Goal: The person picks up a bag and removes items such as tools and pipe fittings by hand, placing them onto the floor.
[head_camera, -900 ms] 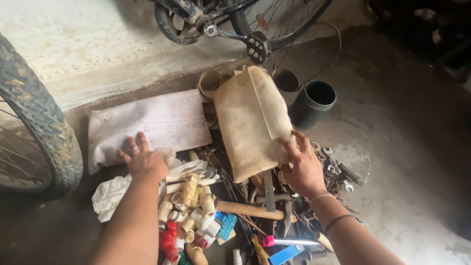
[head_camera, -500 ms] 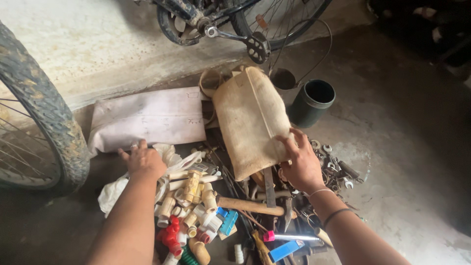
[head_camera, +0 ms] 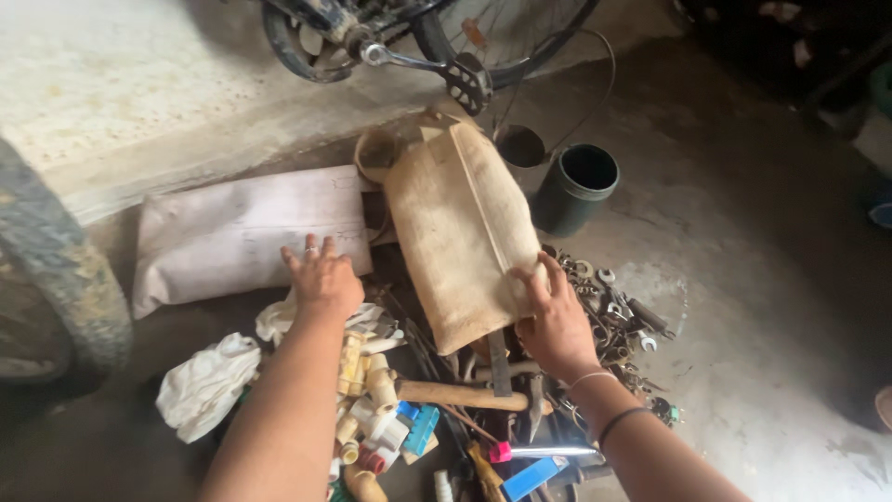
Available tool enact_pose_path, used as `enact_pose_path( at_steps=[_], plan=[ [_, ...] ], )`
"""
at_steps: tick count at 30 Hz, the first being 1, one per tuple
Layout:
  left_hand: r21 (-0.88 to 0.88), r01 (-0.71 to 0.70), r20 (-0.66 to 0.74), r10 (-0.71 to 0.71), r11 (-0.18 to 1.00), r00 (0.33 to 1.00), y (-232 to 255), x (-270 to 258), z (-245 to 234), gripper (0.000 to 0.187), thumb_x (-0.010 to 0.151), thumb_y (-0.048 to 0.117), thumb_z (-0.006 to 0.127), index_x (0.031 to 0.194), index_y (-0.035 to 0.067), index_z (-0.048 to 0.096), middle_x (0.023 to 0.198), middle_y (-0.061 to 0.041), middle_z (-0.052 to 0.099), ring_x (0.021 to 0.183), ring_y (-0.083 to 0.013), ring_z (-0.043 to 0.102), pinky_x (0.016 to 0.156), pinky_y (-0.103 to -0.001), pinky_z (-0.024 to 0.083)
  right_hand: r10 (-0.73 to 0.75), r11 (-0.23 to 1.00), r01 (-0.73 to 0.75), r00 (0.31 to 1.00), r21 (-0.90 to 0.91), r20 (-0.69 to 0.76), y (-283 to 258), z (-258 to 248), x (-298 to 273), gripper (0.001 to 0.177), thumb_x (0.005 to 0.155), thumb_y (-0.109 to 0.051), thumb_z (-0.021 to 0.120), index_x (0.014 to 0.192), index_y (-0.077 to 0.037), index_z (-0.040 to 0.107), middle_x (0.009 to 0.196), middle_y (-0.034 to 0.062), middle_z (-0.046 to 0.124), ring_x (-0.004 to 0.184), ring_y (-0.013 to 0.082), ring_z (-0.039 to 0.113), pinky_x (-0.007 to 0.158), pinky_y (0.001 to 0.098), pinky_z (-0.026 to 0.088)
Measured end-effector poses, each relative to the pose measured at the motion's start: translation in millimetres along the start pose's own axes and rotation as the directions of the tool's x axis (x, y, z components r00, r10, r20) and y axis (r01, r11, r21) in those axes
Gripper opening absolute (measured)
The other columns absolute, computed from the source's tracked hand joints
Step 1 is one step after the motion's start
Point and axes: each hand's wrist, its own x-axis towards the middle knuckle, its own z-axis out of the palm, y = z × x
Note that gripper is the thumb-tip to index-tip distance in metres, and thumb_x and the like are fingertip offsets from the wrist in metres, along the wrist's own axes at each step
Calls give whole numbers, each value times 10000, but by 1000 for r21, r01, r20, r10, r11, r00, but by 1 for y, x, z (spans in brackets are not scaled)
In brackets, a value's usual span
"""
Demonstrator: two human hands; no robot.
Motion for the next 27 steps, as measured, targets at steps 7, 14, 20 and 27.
enact_pose_path(
  at_steps=[7, 14, 20, 27],
  plan=[
    [55, -114, 127, 106, 992, 986, -6, -7, 14, 386, 933, 271, 574, 1295, 219, 698, 1722, -44, 196, 1586, -289, 160, 1233, -638, 49, -64, 997, 61, 997, -51, -51, 5, 4, 2, 814, 654, 52, 720, 1399, -197, 507, 1542, 192, 342, 1315, 440, 485, 1100, 478, 448],
    [18, -117, -158, 119, 993, 980, -19, -18, 7, 608, 795, 201, 677, 1399, 180, 615, 1640, -21, 323, 1493, -269, 301, 1209, -597, 102, -59, 998, 57, 996, -23, -71, 4, 6, 0, 810, 640, 53, 723, 1383, -188, 510, 1537, 201, 347, 1330, 451, 470, 1110, 480, 435],
    [106, -138, -490, 172, 985, 855, -34, -14, -36, 309, 961, 169, 610, 1247, 181, 726, 1402, -17, 642, 1307, -225, 584, 1169, -554, 324, 23, 1000, -23, 1000, 1, 6, 4, 1, 3, 846, 630, 18, 768, 1385, -179, 439, 1569, 194, 300, 1341, 443, 457, 1105, 475, 427],
    [76, -193, -614, 199, 978, 764, -64, -16, -86, 293, 923, 99, 646, 1156, 208, 786, 1290, -43, 731, 1031, -272, 720, 912, -408, 558, 69, 995, -59, 990, -82, 123, 4, -12, 4, 837, 708, -30, 775, 1437, -218, 407, 1602, 177, 270, 1330, 429, 494, 1110, 456, 445]
  ],
)
